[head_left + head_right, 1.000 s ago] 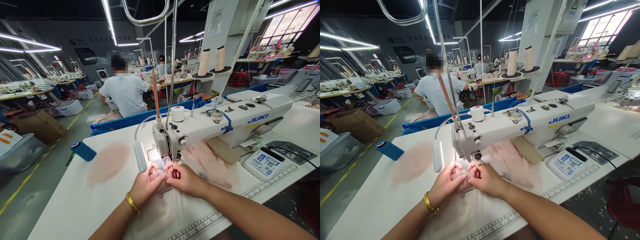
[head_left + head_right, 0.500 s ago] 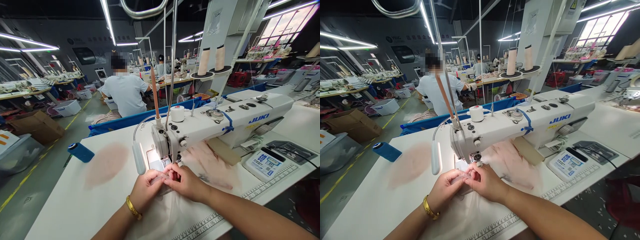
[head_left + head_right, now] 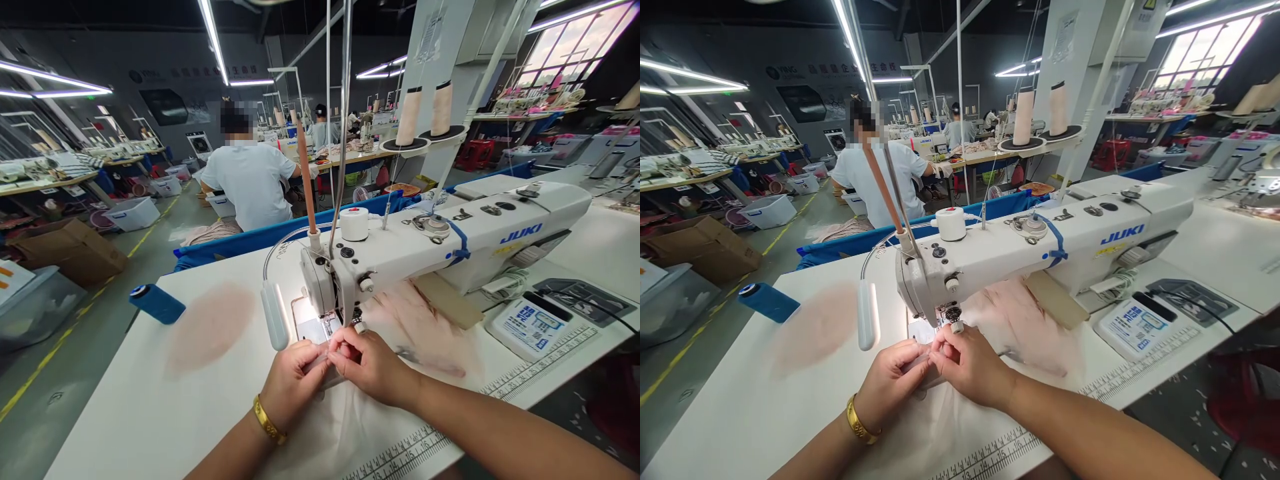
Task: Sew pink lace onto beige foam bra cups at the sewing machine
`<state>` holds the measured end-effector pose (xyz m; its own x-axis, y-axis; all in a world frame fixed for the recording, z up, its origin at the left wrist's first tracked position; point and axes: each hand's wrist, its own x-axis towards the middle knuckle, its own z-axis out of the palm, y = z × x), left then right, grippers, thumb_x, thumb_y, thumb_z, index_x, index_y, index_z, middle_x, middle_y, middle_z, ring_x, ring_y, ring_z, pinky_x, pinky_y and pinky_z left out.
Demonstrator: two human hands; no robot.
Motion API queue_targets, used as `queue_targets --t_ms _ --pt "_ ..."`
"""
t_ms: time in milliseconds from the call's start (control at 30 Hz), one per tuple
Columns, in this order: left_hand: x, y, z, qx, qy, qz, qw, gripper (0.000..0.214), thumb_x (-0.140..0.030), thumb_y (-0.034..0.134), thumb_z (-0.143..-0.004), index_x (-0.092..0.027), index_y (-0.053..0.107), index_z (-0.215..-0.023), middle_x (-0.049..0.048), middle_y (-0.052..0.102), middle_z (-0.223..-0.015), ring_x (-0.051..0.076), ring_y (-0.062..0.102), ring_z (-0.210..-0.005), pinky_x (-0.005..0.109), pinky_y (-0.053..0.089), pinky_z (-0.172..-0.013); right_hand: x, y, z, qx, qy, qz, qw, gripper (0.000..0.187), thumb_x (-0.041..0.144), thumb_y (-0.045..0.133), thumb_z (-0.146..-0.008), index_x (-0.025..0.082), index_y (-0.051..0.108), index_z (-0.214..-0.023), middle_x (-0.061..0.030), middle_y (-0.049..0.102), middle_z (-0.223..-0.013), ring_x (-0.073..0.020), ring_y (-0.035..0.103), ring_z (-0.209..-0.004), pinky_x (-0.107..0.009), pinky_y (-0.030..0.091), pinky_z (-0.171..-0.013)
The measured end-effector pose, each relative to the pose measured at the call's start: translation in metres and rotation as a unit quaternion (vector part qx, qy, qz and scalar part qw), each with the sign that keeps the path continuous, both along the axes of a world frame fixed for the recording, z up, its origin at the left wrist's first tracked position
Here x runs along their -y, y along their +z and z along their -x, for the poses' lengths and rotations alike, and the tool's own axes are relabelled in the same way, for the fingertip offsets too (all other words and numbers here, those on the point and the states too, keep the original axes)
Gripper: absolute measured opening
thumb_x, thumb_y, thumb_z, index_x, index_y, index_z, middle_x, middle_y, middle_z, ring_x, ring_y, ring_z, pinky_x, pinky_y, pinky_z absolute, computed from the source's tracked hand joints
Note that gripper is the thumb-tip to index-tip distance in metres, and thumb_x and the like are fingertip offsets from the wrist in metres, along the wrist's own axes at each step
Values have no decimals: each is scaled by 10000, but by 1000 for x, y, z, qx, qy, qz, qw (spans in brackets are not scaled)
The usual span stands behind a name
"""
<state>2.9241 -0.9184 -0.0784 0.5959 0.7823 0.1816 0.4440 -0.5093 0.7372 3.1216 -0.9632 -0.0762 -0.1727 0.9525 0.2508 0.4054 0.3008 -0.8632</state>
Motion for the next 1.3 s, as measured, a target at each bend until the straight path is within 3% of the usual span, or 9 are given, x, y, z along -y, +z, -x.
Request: queue_targets --t_ms 200,367,467,633,733,833,967,1100,1300 --pt "2 3 -1 16 4 9 1000 342 -381 556 -941 -190 679 -685 17 604 -646 141 515 -609 240 419 -579 1 -1 0 7 4 -28 1000 105 221 567 -919 213 541 -818 83 449 -599 -113 445 -571 -262 336 -629" --pt "6 13 -5 70 -4 200 977 278 -401 599 -909 -210 729 -1064 7 678 -765 131 559 -563 239 492 -551 1 1 -1 12 13 -31 999 129 226 509 -951 219 521 -823 78 448 -605 -119 445 -573 -263 334 -622" --pt "8 18 -8 76 17 279 957 313 -446 633 -859 -188 707 -1019 -7 646 -693 136 562 -533 248 497 -528 2 1 -1 11 14 -33 999 147 252 495 -968 221 508 -824 78 435 -610 -120 433 -572 -268 331 -628" --pt "9 15 -8 76 51 293 952 322 -510 650 -817 -195 627 -875 -42 537 -606 146 543 -504 259 474 -496 1 0 -2 18 9 -29 999 165 276 494 -968 219 504 -814 72 432 -628 -122 432 -586 -270 327 -634" --pt "6 9 -7 51 57 223 972 298 -497 589 -867 -206 594 -802 -27 520 -651 148 533 -543 265 462 -519 -1 -2 -1 40 -3 -25 999 166 262 486 -968 218 507 -809 65 449 -627 -132 447 -601 -274 332 -640" --pt "3 2 -9 -32 70 56 996 293 -391 533 -887 -210 509 -658 13 525 -721 179 554 -665 288 447 -597 -3 -7 1 101 -24 -18 994 141 182 502 -936 218 508 -799 55 495 -614 -149 476 -623 -284 329 -645" --pt "3 -1 -13 -126 92 -124 980 151 -294 552 -875 -212 546 -749 44 577 -815 227 560 -748 344 428 -668 -5 -15 4 212 -61 -37 975 151 102 531 -899 214 517 -799 18 583 -677 -178 517 -674 -304 331 -658" --pt "7 -1 -12 -122 84 -279 949 82 -196 540 -923 -196 622 -931 81 650 -970 248 594 -842 396 433 -786 -7 -21 4 255 -78 -50 963 93 125 546 -933 215 561 -914 -10 628 -754 -210 558 -737 -310 361 -675" --pt "10 -3 -7 -120 -20 -330 936 304 -84 419 -1016 -209 668 -893 15 726 -894 183 601 -759 371 401 -790 -7 -21 -1 245 -83 -72 963 93 155 566 -966 223 597 -911 -41 657 -912 -224 592 -848 -297 401 -697"
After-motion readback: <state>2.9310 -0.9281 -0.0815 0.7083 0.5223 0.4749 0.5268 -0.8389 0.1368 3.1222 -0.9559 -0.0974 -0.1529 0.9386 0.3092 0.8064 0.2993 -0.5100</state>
